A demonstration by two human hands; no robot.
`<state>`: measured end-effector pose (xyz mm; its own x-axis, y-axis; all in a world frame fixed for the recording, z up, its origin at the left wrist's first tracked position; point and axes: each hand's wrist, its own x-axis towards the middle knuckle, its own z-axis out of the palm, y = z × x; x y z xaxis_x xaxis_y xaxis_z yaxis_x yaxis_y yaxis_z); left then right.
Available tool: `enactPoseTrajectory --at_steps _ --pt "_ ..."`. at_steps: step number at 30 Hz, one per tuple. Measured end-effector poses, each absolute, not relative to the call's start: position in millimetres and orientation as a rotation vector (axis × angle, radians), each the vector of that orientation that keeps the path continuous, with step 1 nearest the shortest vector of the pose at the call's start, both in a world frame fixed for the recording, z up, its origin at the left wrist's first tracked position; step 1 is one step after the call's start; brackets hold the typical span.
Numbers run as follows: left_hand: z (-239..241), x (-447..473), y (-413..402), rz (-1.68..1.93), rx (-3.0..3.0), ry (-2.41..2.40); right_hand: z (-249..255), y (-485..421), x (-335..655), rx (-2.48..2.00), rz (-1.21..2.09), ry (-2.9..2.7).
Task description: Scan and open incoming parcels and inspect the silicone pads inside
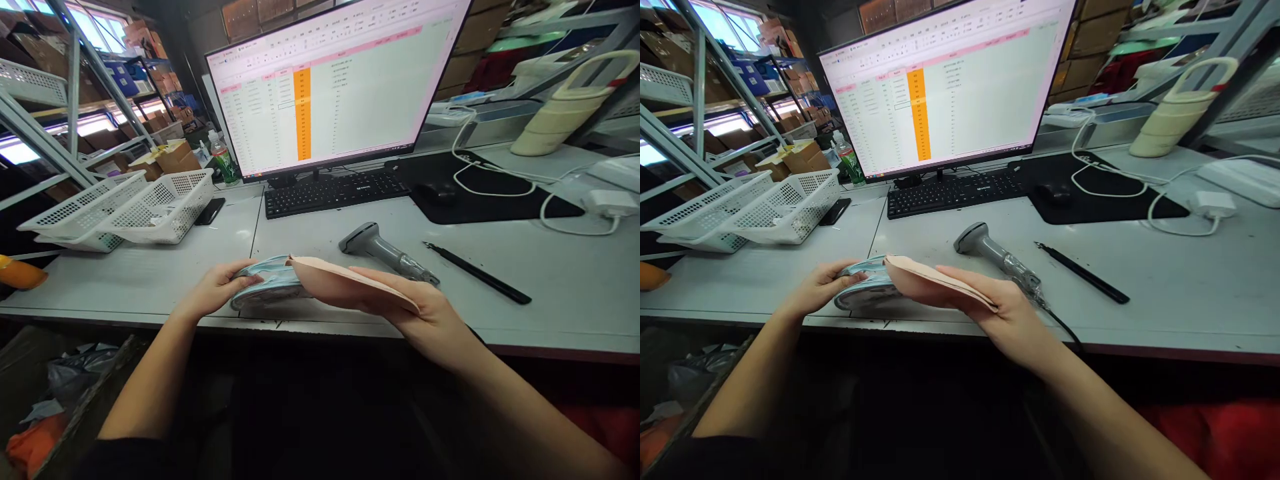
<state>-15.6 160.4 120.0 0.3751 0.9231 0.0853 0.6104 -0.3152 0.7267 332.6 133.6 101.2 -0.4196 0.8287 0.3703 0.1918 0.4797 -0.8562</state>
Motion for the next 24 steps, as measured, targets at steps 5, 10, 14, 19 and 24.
enactPoseTrajectory --at_steps 5,10,14,19,24 --pt "111.7 -10.3 158.0 0.897 2.256 1.058 112.4 137.3 338.7 -0.813 1.201 -2.08" --pt "120.8 2.7 150.1 0.819 2.422 0.839 118.7 141.0 329.6 -0.598 1.524 -2.389" --pt "122.5 3.0 148.4 0.831 2.358 0.95 121.3 142.2 341.5 -0.75 1.455 -2.184" --pt "123.5 -3.3 152.6 0.664 2.331 0.907 117.4 150.4 363.2 -0.883 1.099 -1.547" --pt "131.5 3.9 153.3 0.552 2.363 0.882 127.6 160.7 357.5 -0.916 0.915 -1.46"
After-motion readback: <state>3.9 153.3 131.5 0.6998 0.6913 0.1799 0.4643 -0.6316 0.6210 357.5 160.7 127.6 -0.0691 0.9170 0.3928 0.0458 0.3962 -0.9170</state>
